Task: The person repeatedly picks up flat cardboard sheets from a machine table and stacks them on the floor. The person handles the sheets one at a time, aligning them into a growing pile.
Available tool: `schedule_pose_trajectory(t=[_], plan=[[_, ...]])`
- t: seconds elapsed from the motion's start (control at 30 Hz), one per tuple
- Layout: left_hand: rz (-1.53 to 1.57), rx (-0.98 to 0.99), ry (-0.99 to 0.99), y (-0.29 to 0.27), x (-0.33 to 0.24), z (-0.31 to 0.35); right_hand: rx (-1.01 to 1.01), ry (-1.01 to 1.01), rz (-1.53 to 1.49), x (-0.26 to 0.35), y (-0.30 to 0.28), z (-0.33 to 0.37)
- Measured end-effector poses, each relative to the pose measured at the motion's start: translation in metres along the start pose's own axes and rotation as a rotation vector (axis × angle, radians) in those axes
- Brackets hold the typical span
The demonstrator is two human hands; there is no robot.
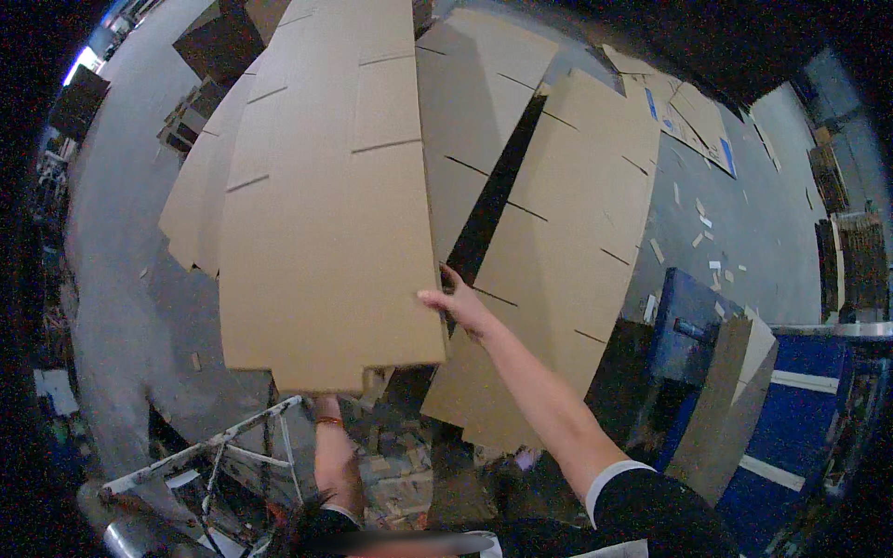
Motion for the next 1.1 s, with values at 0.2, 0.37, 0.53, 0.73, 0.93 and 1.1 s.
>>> schedule_pose_trajectory(t=[0.2,0.37,0.53,0.73,0.93,1.1], plan=[[-0.338,-0.201,0.002,-0.096,0.012,0.133,0.11,0.025,-0.161,-0.078,-0.068,0.149],[-0.601,-0.312,-0.127,-0.148,0.059,0.285,0.048,0.528,-0.416,-0.201,-0.145,0.265],[-0.847,-0.256,-0.167,-0.142,0.082,0.386,0.005,0.628,-0.408,-0.29,-0.215,0.339],[-1.009,0.066,-0.201,-0.038,0.119,0.438,-0.349,0.252,0.975,-0.299,-0.267,0.33],[-1.336,0.495,-0.501,0.086,0.238,0.471,-0.287,0.176,-0.03,-0.226,-0.243,0.323],[-1.753,0.722,-0.204,0.117,0.326,0.462,-0.121,-0.377,-0.137,-0.093,-0.237,0.399]])
Point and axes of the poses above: each hand's wrist, its own z-axis away from the middle knuckle, its own y-axis out of the palm, x = y × z, the point moved 6 cm from there along -z, towards the middle knuckle, and after that the axes turned 6 degrees about -z, right-handed, at the moved point
